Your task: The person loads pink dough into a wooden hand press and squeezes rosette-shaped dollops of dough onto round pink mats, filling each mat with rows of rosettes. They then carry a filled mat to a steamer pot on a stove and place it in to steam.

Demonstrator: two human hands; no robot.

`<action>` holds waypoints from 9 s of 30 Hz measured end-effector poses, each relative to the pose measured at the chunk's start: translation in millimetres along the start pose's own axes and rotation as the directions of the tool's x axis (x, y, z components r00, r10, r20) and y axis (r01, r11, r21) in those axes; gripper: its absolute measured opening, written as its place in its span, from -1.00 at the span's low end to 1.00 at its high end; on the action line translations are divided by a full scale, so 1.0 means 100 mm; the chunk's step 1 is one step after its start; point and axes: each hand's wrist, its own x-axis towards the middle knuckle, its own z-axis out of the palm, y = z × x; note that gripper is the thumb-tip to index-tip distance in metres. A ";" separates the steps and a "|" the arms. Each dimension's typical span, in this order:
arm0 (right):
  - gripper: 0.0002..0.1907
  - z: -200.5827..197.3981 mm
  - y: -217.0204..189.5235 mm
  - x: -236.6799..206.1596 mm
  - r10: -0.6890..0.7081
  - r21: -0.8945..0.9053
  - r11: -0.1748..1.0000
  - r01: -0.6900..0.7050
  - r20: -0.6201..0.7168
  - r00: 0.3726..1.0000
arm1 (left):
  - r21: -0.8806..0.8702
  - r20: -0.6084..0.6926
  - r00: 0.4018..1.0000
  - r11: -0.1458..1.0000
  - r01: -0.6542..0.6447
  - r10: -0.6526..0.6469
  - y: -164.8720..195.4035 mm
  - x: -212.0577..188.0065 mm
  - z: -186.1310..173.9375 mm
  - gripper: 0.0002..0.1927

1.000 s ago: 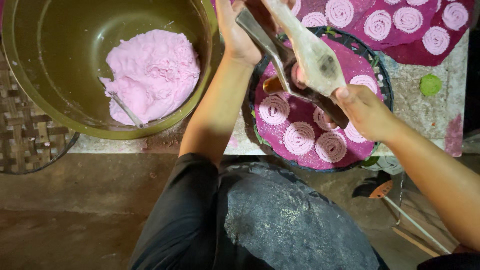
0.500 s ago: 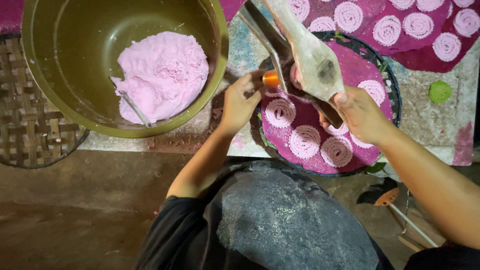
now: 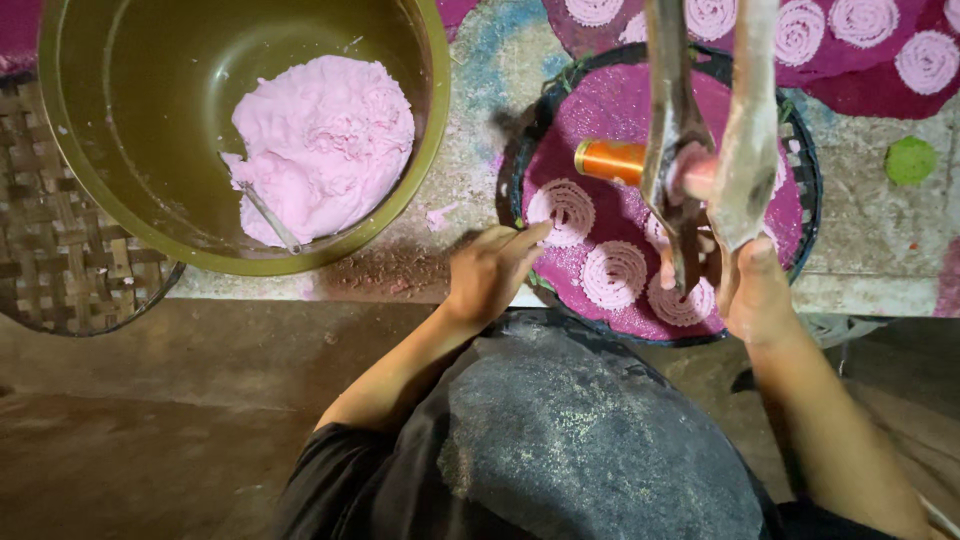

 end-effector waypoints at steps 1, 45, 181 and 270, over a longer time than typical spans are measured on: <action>0.12 0.02 0.03 -0.05 -0.012 0.007 1.000 0.012 -0.017 1.000 | 0.008 0.019 1.000 1.000 -0.005 0.005 0.00 0.00 0.01 -0.67; -0.27 -0.80 -0.21 0.42 0.424 -0.629 0.670 -0.394 -0.111 0.899 | -0.599 0.148 0.982 -0.780 0.184 0.118 -0.19 2.15 1.15 -0.57; -0.25 -0.31 -1.22 -0.35 -0.556 -0.814 0.241 0.528 0.331 0.763 | -0.124 0.697 0.610 0.902 -0.414 0.377 1.34 1.71 -0.38 -0.56; -0.64 4.15 0.18 2.60 0.635 -0.741 -0.184 0.646 0.412 0.654 | 0.204 -0.561 0.815 0.929 0.308 -0.147 -2.75 -0.07 -3.29 -0.63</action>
